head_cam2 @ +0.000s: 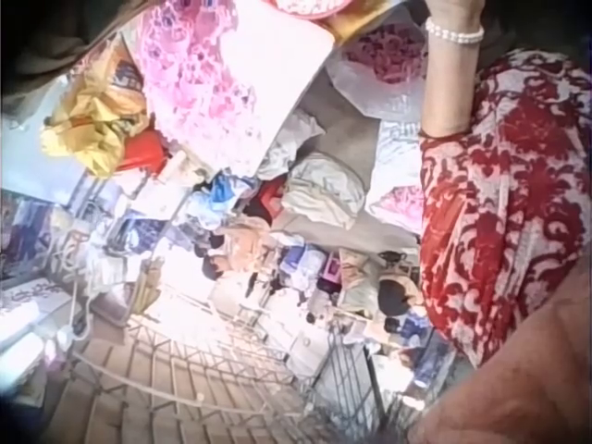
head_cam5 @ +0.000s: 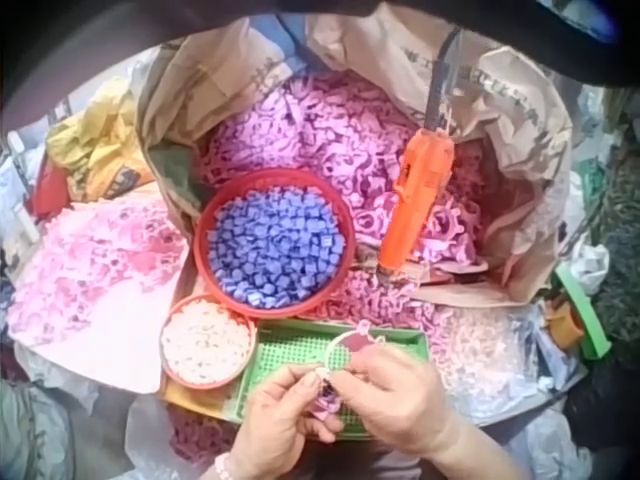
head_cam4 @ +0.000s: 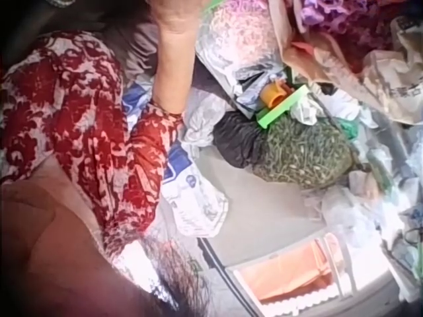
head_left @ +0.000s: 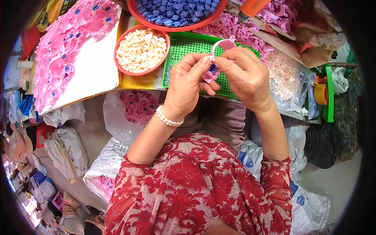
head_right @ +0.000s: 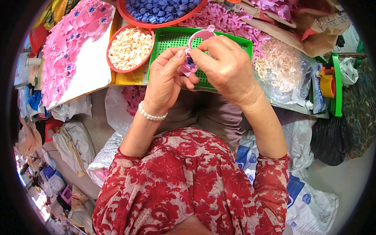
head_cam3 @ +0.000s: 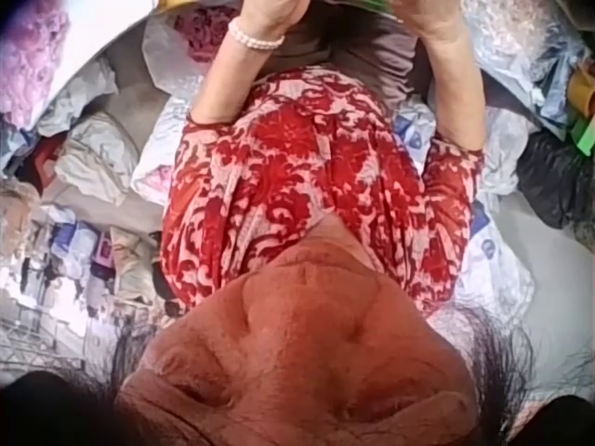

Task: Assembling small plastic toy components using a handheld heat/glue tool.

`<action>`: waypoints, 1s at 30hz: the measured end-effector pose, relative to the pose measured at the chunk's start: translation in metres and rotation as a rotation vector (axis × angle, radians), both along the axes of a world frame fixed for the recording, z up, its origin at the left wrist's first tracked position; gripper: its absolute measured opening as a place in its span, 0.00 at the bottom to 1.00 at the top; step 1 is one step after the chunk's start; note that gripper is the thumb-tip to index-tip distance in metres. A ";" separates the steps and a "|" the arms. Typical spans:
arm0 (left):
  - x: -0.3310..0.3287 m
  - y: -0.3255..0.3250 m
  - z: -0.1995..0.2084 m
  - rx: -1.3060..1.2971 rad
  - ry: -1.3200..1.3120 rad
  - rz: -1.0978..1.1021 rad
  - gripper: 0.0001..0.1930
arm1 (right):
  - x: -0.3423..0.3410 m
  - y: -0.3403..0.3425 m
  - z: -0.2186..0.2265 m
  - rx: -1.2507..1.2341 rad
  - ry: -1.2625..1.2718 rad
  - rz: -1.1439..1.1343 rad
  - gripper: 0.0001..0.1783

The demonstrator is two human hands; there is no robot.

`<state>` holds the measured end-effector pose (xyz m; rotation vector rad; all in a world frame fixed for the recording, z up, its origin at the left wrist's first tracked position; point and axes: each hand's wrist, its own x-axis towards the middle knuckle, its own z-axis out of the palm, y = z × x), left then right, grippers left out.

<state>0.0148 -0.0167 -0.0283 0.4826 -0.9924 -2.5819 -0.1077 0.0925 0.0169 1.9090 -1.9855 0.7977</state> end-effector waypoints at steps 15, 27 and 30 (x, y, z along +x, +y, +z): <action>-0.003 -0.006 -0.003 0.022 0.023 -0.027 0.11 | 0.002 -0.002 -0.012 -0.110 -0.077 -0.055 0.14; -0.002 -0.006 -0.005 -0.010 0.016 -0.051 0.10 | -0.005 -0.001 -0.001 -0.050 0.208 0.074 0.17; -0.002 -0.006 -0.006 -0.022 0.008 -0.061 0.10 | -0.008 0.002 0.002 0.000 0.259 0.091 0.17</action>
